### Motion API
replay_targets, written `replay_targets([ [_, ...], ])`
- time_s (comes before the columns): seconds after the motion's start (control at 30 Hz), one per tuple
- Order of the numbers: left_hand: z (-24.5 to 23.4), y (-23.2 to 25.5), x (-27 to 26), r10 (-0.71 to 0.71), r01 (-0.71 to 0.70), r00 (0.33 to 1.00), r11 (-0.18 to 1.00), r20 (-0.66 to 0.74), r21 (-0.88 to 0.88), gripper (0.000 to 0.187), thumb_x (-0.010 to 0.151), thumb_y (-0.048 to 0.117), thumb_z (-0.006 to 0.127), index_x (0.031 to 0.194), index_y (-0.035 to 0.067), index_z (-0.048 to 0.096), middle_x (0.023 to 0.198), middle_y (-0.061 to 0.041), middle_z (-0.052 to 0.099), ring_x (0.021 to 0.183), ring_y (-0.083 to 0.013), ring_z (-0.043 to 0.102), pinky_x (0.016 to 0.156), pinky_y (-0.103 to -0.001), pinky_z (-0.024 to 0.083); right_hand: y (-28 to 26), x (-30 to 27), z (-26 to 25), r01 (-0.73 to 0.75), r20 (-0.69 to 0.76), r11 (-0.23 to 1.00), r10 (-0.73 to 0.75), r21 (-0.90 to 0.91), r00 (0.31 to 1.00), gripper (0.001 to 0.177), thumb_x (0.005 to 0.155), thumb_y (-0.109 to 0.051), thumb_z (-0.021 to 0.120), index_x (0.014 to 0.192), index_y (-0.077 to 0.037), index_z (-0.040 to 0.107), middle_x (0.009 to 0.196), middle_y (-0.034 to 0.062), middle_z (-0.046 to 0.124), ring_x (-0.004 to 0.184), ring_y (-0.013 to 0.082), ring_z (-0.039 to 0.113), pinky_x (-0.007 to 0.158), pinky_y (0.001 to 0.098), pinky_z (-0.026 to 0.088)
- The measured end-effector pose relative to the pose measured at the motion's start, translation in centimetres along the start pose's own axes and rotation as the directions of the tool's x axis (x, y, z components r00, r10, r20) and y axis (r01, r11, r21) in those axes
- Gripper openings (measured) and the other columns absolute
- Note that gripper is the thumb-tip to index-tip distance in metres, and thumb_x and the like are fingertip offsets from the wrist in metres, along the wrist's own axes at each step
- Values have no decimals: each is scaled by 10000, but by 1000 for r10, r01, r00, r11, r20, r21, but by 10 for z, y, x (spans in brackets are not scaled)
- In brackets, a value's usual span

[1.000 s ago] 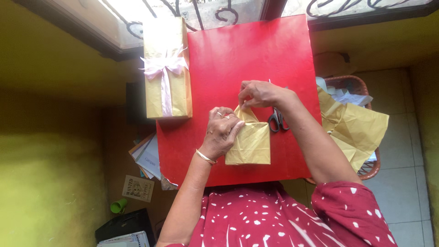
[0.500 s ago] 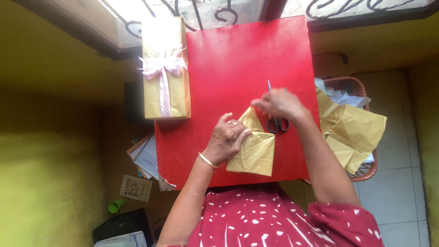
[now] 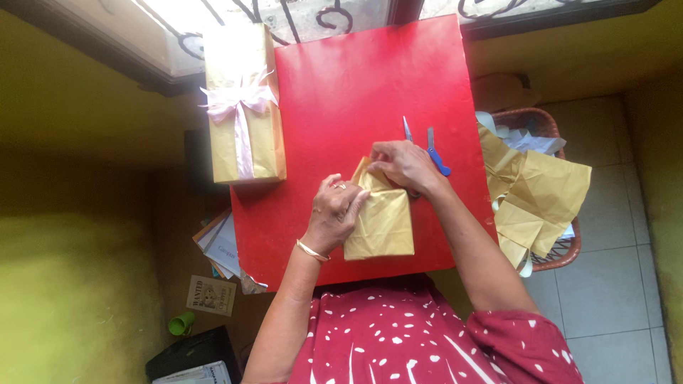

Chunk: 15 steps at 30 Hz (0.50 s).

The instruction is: The person wraps a small rectangular item in brown paper on a red table. They fold the paper edges, crease the corners, and secure the package with clear tape. A previously wrapped gift with a pink ribbon is visible nearby.

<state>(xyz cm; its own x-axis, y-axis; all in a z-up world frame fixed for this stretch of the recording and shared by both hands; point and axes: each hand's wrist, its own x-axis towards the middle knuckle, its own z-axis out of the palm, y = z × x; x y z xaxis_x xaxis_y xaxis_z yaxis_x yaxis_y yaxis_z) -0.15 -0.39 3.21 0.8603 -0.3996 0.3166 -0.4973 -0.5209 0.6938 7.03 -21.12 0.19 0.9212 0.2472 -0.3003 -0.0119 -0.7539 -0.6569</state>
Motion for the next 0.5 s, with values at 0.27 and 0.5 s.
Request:
replay_targets([
  [0.27, 1, 0, 1, -42, 42, 999, 996, -2, 75, 215, 1015, 156, 630, 843, 46, 695, 725, -107, 676, 726, -288, 658, 985, -467, 485, -10, 12, -2, 96, -207, 995, -100, -28, 973, 174, 901, -253, 739, 997, -108, 743, 935, 59, 769, 831, 198, 725, 776, 382, 558],
  [0.5, -2, 3, 1, -6, 8, 1000, 999, -25, 54, 203, 1008, 136, 612, 840, 39, 674, 761, -114, 670, 740, -290, 651, 957, -450, 490, 4, -7, -13, -12, 185, 910, -71, 415, 980, 238, 965, -220, 668, 1112, -46, 741, 871, 70, 758, 774, 127, 709, 707, 310, 593],
])
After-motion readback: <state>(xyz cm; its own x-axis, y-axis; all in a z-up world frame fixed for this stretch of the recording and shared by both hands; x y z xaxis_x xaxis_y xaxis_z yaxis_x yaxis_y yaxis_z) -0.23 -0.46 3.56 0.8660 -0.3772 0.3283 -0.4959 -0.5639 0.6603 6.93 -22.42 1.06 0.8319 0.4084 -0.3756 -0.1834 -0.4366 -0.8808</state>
